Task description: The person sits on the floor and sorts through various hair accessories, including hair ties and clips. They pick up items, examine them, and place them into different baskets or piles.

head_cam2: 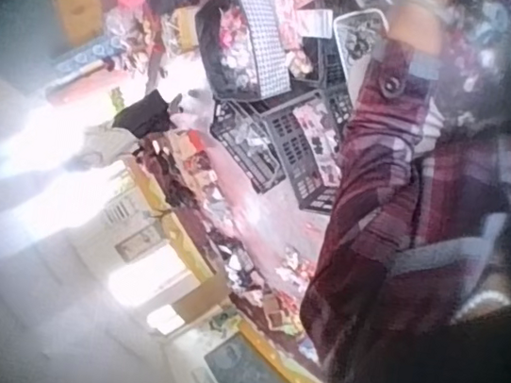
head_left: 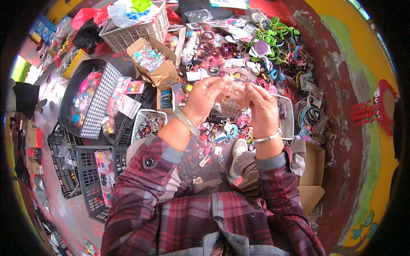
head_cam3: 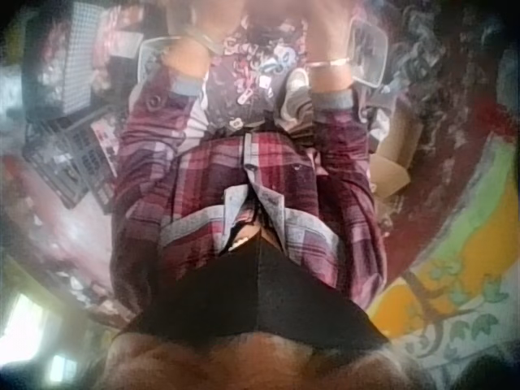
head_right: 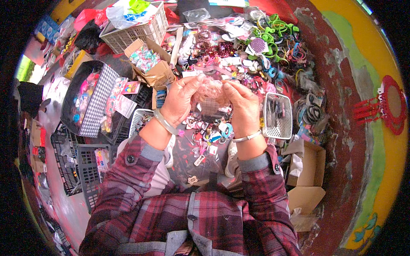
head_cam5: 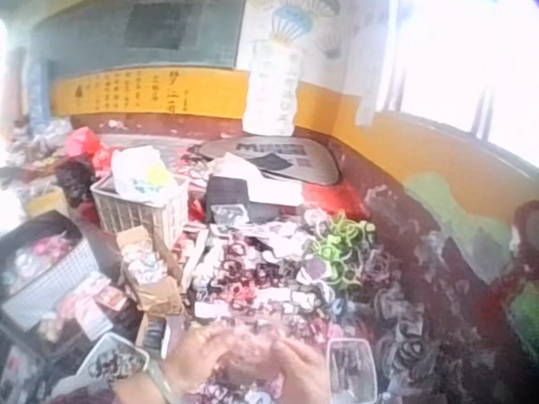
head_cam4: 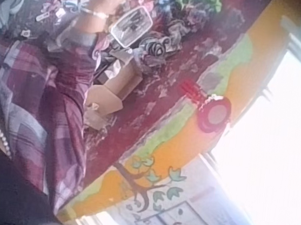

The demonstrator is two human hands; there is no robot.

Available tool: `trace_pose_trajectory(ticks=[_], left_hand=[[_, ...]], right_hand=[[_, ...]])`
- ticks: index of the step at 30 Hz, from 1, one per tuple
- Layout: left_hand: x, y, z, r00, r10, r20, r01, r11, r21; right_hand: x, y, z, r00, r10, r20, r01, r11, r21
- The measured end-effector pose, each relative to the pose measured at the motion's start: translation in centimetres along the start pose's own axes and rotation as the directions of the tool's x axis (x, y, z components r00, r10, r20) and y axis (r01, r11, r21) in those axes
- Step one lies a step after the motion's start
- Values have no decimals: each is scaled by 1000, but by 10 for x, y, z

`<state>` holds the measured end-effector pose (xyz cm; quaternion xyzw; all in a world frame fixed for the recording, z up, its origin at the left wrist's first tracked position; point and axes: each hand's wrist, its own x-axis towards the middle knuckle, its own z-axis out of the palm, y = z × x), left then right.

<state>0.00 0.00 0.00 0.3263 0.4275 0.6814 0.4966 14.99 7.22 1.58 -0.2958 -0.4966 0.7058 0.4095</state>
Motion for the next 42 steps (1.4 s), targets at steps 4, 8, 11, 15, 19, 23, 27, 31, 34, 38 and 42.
trace_pose_trajectory(ticks=[4, 8, 11, 15, 19, 23, 27, 31, 34, 38, 42], left_hand=[[-1, 3, -1, 999, -27, -26, 23, 990, -140], [11, 9, -10, 998, -16, -57, 11, 996, -85], [6, 10, -11, 998, -10, -63, 3, 994, -107], [2, 12, -6, 999, 16, 50, -9, 992, -127], [-2, 19, 8, 957, 61, 285, -1, 978, -207], [-3, 12, 3, 984, -43, 173, 70, 985, -155], [3, 4, -2, 986, -60, 155, 101, 958, -269], [1, 4, 1, 985, -109, 135, 154, 908, -390], [0, 5, 2, 979, -128, 160, 188, 873, -450], [2, 3, 2, 975, -158, 155, 212, 871, -442], [5, -18, -17, 982, -181, 58, 190, 951, -244]], right_hand=[[-3, -20, -4, 999, -43, 2, 42, 995, 91], [8, -28, -18, 995, -24, 93, 5, 981, 194], [8, -16, -25, 995, 63, 80, -70, 994, 88], [3, -9, -7, 999, 39, 2, -39, 999, 4], [-1, -1, -3, 999, 21, 32, -21, 1000, 16], [-7, 1, 7, 1000, 15, 11, -16, 998, 65], [-6, 1, 5, 1000, -26, 15, 26, 999, 27], [-8, 1, 5, 998, 65, -23, -60, 978, 198], [-4, 8, -1, 994, 107, -28, -97, 965, 244], [-1, 11, -2, 989, 35, -145, -13, 989, 146], [-1, -10, 12, 665, -739, 107, 544, 381, -748]])
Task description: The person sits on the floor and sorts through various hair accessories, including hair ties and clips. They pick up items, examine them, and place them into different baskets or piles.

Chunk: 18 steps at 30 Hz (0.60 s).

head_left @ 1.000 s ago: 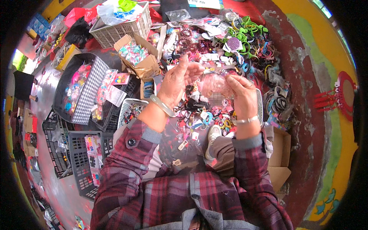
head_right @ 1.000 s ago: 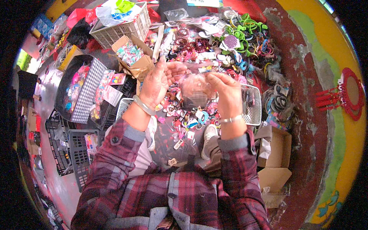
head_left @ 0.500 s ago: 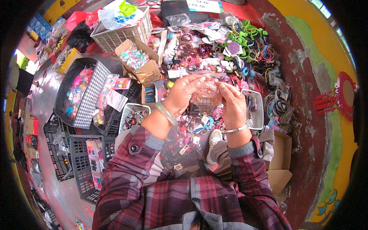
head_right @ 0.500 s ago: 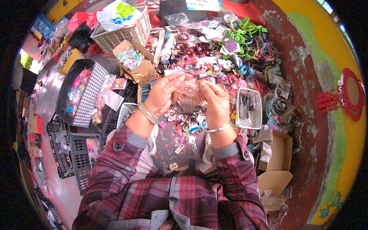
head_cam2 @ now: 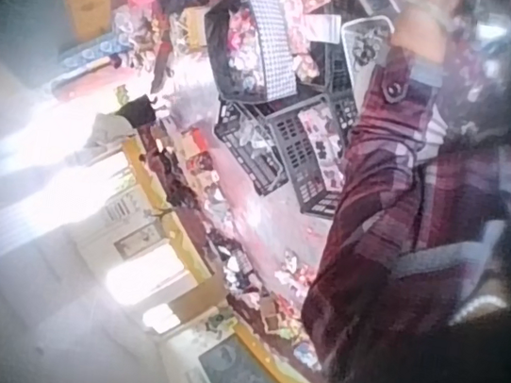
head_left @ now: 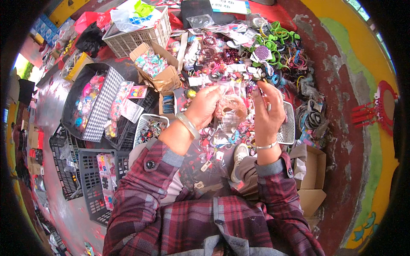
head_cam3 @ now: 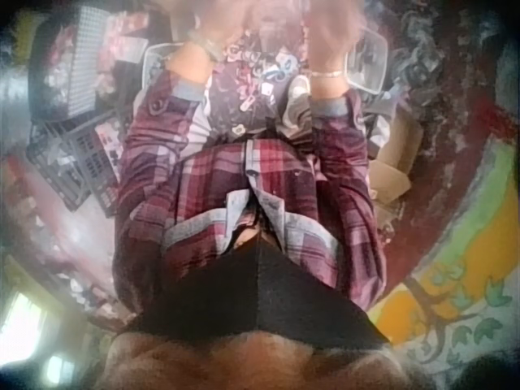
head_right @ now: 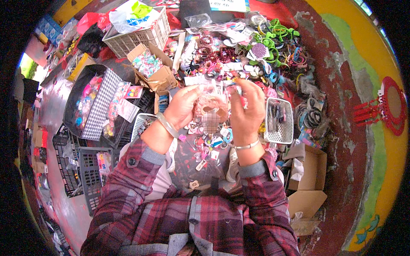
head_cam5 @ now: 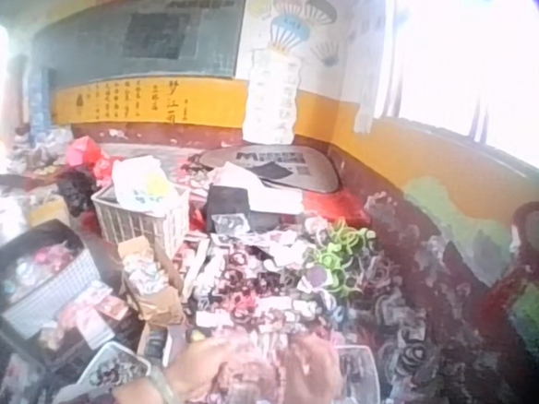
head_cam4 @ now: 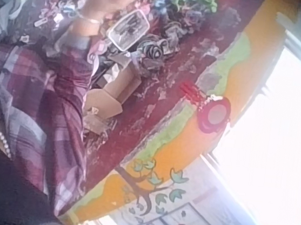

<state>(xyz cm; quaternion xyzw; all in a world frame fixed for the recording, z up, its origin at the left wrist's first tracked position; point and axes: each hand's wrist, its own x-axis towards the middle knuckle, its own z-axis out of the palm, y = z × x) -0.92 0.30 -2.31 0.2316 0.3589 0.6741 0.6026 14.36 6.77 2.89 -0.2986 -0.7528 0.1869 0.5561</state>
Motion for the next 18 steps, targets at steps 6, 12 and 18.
trace_pose_trajectory(ticks=[6, 12, 18], left_hand=[[-4, -7, 15, 968, 191, 164, -248, 844, 476], [-8, -4, 15, 957, 154, 246, -288, 607, 741], [-13, 1, 23, 916, 232, 328, -395, 372, 840]], right_hand=[[-7, -8, 4, 939, -216, 268, 240, 969, -60], [-9, -6, 6, 921, -228, 315, 279, 952, -125], [-8, -8, 5, 850, -328, 411, 457, 848, -270]])
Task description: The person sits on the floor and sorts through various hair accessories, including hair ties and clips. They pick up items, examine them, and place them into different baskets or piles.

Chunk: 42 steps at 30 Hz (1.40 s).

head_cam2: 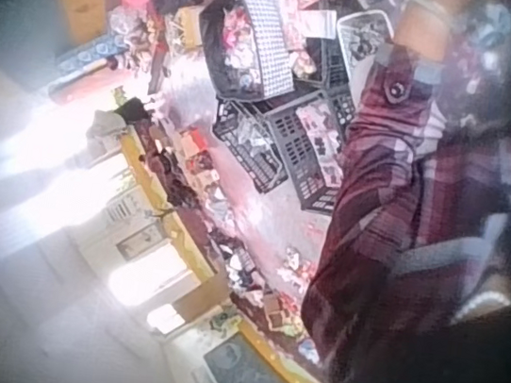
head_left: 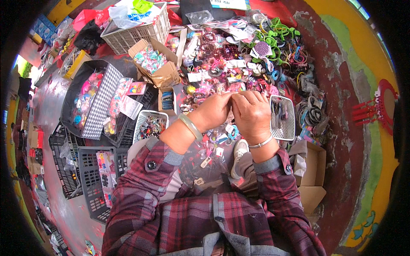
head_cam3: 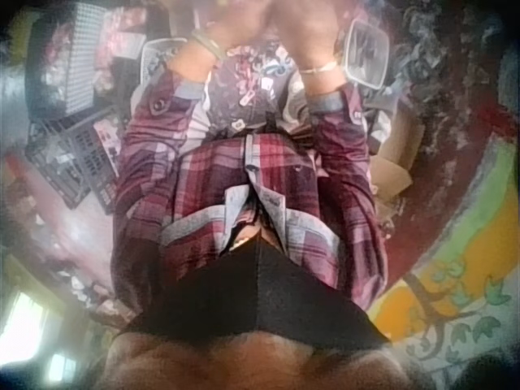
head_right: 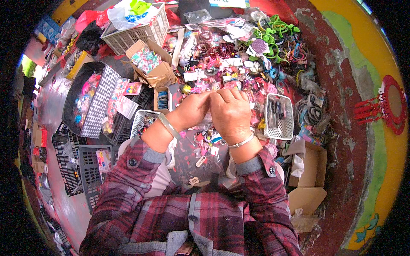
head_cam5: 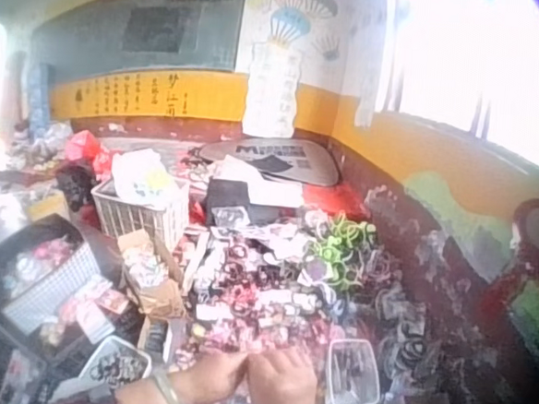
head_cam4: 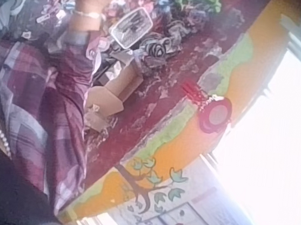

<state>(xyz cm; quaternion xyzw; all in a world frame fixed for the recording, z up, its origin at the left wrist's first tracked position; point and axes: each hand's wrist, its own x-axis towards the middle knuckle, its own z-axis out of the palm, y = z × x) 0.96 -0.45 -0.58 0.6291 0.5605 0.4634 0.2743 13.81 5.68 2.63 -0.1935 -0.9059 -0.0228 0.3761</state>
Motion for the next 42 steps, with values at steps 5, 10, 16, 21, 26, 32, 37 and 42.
trace_pose_trajectory(ticks=[5, 10, 16, 21, 26, 32, 37, 42], left_hand=[[-3, 0, 2, 1000, -16, 23, 14, 995, 94], [-2, -6, 3, 998, 0, 60, -4, 998, 70], [1, -4, 4, 1000, -10, 0, 10, 987, -162], [-1, -12, 3, 999, -18, 36, 27, 965, -260], [2, -2, -18, 988, -97, 124, 140, 902, -408], [4, -16, -31, 954, -298, 40, 219, 595, -774], [4, -25, -46, 923, -381, -47, 182, 542, -820], [5, -18, -47, 921, -384, -59, 170, 533, -829]], right_hand=[[0, -2, -7, 992, 24, 120, -20, 999, -33], [-1, 4, -4, 996, 15, 85, -15, 1000, -3], [1, 10, 2, 985, 130, -114, -100, 967, 236], [-5, 24, 2, 913, 402, -70, -350, 860, 370], [-8, 48, -9, 632, 753, 181, -461, 178, 869], [-10, 76, -34, 550, 817, 173, -197, -74, 978], [-8, 70, -55, 782, 502, 369, -477, 101, 873], [-10, 41, -52, 693, 150, 705, -600, 661, 450]])
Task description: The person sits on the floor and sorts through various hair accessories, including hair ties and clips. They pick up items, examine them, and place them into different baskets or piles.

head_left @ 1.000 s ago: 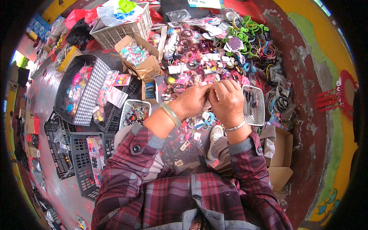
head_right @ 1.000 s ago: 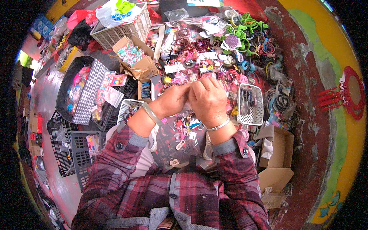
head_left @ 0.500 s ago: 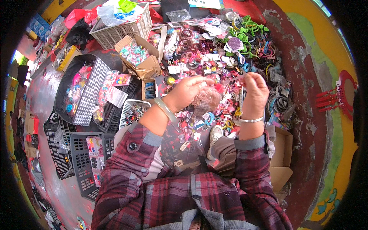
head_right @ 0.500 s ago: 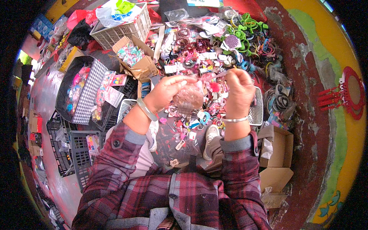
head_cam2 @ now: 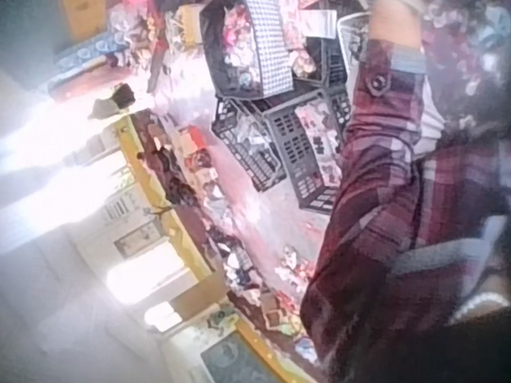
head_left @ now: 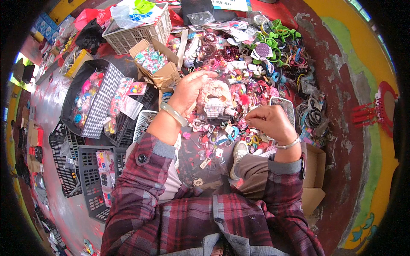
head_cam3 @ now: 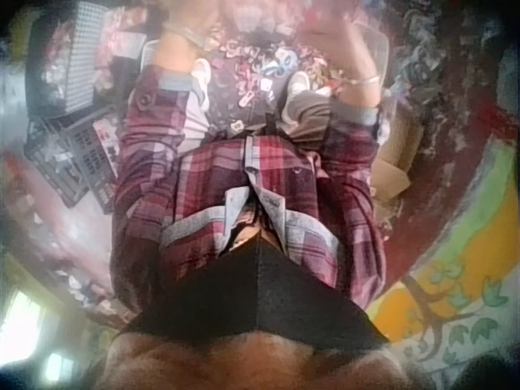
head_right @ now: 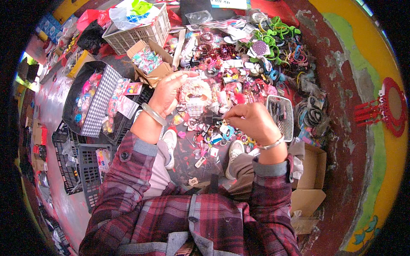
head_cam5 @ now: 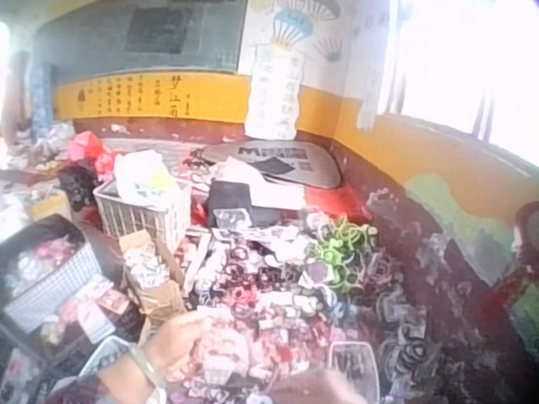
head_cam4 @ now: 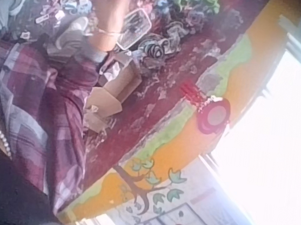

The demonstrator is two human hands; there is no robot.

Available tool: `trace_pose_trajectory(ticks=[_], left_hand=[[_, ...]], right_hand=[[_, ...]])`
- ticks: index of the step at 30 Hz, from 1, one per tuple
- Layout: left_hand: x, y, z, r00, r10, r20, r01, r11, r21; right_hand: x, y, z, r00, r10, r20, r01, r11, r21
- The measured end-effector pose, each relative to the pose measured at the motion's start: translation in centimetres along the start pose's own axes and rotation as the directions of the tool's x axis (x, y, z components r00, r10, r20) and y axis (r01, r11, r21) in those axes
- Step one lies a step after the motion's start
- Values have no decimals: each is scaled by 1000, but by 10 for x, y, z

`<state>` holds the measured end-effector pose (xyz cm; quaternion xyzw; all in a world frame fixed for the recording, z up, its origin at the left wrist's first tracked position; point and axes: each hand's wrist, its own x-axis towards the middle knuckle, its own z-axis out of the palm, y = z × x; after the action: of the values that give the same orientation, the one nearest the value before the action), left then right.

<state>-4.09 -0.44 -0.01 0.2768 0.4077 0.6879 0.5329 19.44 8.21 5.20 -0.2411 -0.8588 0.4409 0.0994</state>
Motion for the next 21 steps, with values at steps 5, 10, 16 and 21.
trace_pose_trajectory(ticks=[5, 10, 16, 21], left_hand=[[-2, 0, 3, 998, -14, 56, 13, 1000, 20], [-6, 4, 8, 986, 17, 166, -18, 1000, 0], [-10, 5, 15, 963, 16, 268, -14, 1000, -12], [-11, -2, 21, 961, 8, 275, -25, 998, 57]], right_hand=[[10, -3, 11, 962, -137, -238, 96, 980, -175], [13, 5, 12, 924, 207, -320, -171, 976, 137], [19, 7, 11, 919, 239, -313, -153, 949, 274], [22, 10, 23, 956, 200, -214, 0, 731, 683]])
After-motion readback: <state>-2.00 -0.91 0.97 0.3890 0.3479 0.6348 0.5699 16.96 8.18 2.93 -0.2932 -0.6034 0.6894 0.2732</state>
